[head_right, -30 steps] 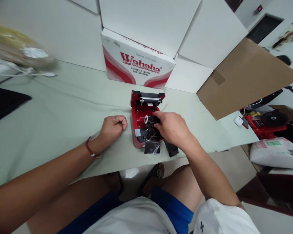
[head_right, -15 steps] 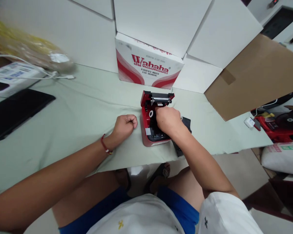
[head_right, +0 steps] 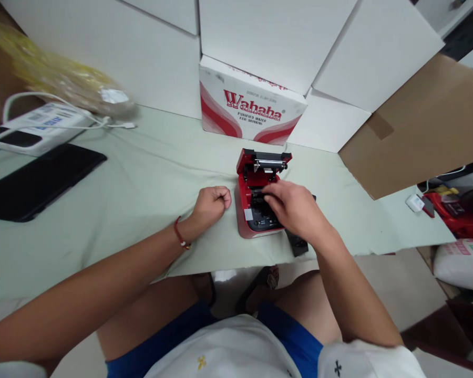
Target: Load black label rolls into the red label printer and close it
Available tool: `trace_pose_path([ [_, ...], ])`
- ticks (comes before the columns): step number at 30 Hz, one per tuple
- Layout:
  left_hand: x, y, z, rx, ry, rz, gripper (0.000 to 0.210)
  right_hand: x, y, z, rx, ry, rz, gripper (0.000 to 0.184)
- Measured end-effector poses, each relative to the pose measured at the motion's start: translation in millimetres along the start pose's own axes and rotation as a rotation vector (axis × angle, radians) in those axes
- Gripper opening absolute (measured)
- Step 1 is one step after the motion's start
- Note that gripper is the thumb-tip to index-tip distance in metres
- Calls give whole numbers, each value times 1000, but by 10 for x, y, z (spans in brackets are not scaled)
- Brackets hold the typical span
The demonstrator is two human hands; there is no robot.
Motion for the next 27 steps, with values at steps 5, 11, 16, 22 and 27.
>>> trace_pose_path([
  [5, -5, 0, -2, 2, -3, 5, 15, 83, -124, -641, -170, 165, 14, 37],
  [11, -15, 16, -1, -5, -18, 6, 14, 170, -403, -842, -213, 138, -124, 46],
  [16, -28, 25, -8, 2, -13, 13, 14, 171, -455, -915, -264, 137, -94, 48],
  [22, -3, 27, -9, 2, -23, 3, 12, 119, -398, -955, -362, 121, 93, 51],
  [27, 3, 22, -3, 3, -34, -5, 13, 75, -354, -870, -447, 115, 107, 46],
])
Point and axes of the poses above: each hand's wrist, its own z-axis towards the middle knuckle, its own y-axis out of the back of the hand, x = y × z, the point moved 2 cm from there along z, towards the middle knuckle, and after that the axes turned 3 degrees about x, right-handed, at the moved point
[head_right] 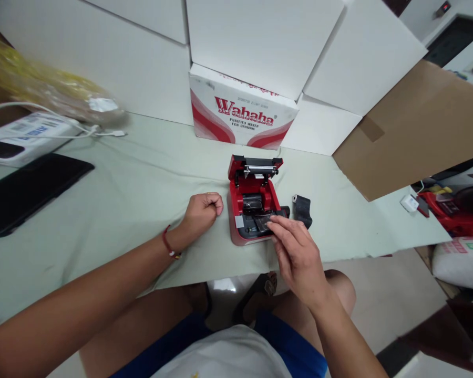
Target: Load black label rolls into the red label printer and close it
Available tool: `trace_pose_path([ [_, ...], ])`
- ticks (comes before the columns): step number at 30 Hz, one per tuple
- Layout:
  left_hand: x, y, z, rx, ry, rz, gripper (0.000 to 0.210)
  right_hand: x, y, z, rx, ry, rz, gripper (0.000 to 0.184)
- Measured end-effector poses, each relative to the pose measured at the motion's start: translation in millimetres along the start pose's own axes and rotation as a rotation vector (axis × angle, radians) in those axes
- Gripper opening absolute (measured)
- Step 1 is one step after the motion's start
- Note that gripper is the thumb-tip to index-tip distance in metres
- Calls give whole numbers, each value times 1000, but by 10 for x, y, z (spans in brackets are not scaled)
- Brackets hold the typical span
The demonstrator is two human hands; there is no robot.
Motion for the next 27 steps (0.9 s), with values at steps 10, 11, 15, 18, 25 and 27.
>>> trace_pose_path([
  [10, -188, 138, 21, -159, 6, 15, 21, -114, -176, -102, 52, 133, -139, 59],
  [11, -258, 174, 44, -195, -34, 34, 22, -114, -191, -110, 36, 137, -137, 60],
  [15, -592, 260, 251, -250, -236, 130, 17, -123, -230, -119, -9, 130, -120, 60],
  [18, -794, 239, 473, -187, -340, 154, 27, -130, -241, -130, -11, 113, -107, 59],
  [25, -991, 114, 433, 75, -287, 148, 39, -130, -257, -195, -13, 105, -90, 61],
  [27, -997, 107, 267, 72, -329, 175, 41, -133, -270, -222, -19, 104, -86, 62],
])
Point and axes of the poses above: each hand's wrist, its own z-axis towards the middle knuckle, its own y-axis out of the back of the hand, x = y × z, the point moved 2 cm from there along z, towards the middle knuckle, and after that the axes turned 3 degrees about x, right-handed, at the moved point
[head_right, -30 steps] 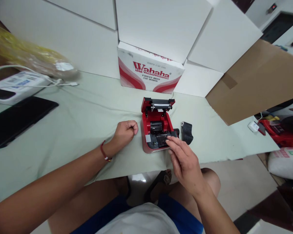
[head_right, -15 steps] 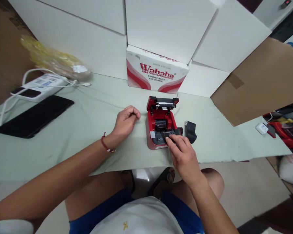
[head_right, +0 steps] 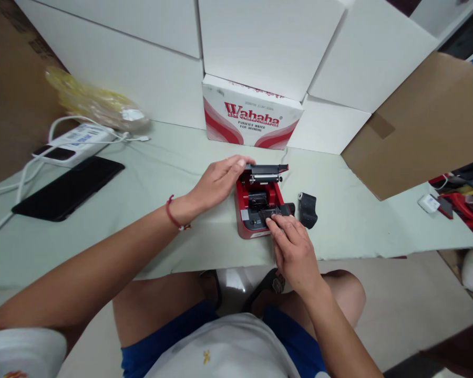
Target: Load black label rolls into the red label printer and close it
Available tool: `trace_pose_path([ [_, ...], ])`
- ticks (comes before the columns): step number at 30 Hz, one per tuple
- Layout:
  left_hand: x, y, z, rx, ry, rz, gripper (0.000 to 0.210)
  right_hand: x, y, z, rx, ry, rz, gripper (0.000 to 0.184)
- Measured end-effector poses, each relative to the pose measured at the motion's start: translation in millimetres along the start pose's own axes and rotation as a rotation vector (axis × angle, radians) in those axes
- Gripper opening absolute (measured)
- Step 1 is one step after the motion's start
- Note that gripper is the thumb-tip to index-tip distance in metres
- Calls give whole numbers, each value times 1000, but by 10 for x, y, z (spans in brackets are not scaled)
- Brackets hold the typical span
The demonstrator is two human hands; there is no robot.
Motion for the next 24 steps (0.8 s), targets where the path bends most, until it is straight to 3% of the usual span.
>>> trace_pose_path([
  [8, 138, -278, -583, 119, -251, 128, 35, -14, -82, -113, 2, -47, -3, 71],
  [14, 256, -291, -624, 178, -170, 39, 30, -29, -79, -94, 8, -51, 20, 66],
  [16, 309, -306, -624, 133, -101, -78, 45, -21, -71, -83, -2, -54, 21, 65],
  [19, 440, -401, -644, 10, 36, -286, 88, -6, -65, -81, -10, -59, 26, 67],
  [21, 536, -500, -660, 18, 133, -436, 106, -2, -65, -86, -6, -66, 32, 68],
  [24, 628, -604, -678, 67, 216, -601, 118, -4, -70, -99, -2, -72, 30, 67],
])
Point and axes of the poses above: each hand's wrist, its own z-axis towards the middle knuckle, its own y-axis out of the back of the hand, x = y × z, the point moved 2 cm from there along z, towards the middle knuckle, and after that the axes turned 3 degrees about x, right-handed, at the moved point
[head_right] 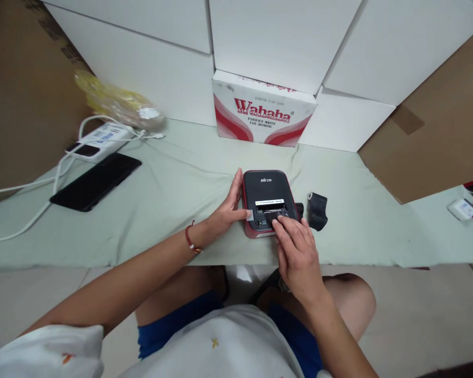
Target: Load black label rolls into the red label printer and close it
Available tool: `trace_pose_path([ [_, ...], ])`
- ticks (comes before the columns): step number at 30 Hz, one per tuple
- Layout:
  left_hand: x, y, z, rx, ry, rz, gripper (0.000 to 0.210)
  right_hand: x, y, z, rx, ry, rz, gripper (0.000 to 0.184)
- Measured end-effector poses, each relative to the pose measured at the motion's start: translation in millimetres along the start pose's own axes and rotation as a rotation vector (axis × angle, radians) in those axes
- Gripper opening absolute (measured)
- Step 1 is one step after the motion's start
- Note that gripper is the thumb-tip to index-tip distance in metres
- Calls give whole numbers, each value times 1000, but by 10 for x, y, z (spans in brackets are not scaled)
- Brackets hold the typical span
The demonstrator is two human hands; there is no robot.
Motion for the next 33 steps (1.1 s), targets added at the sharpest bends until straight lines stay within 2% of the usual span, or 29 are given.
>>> trace_pose_path([
  [6, -16, 6, -51, 7, -2, -1, 117, 3, 35, 10, -7, 39, 33, 61],
  [10, -35, 51, -52, -41, 75, 0, 103, -45, 251, 223, 33, 53, 109, 37],
  [12, -56, 115, 21, -177, 92, -8, 79, -115, 385, 459, 70, 1, 161, 25],
  [14, -93, 202, 152, -423, 116, -10, 43, -207, 450, 765, 150, -76, 149, 24],
  [16, -139, 270, 315, -659, 162, 56, 15, -287, 394, 1082, 330, -128, 44, 27],
  [17, -160, 286, 404, -713, 168, 97, 20, -314, 321, 1222, 456, -136, -42, 29],
  [19, -178, 290, 565, -713, 139, 165, 32, -341, 128, 1438, 686, -136, -220, 36],
  [20, -168, 286, 623, -682, 116, 212, 34, -341, 28, 1515, 763, -136, -288, 40],
  [23, -60, 289, 683, -571, 73, 384, 34, -314, -198, 1636, 819, -154, -375, 42],
  [25, 42, 315, 658, -520, 75, 444, 34, -292, -228, 1640, 808, -169, -377, 40],
  [28, 155, 372, 626, -488, 79, 432, 35, -276, -17, 1542, 778, -175, -346, 41],
  [31, 192, 404, 645, -460, 83, 441, 36, -351, 471, 1318, 651, -175, -119, 41],
  [33, 190, 409, 669, -451, 83, 454, 35, -542, 847, 1099, 552, -234, 10, 45],
])
Point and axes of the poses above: each hand's wrist, its own z-axis towards the middle knuckle, its own y-axis out of the back of the hand, x = y × z, the point moved 2 cm from there along z, towards the middle knuckle, and after that the axes turned 3 degrees about x, right-handed, at the moved point
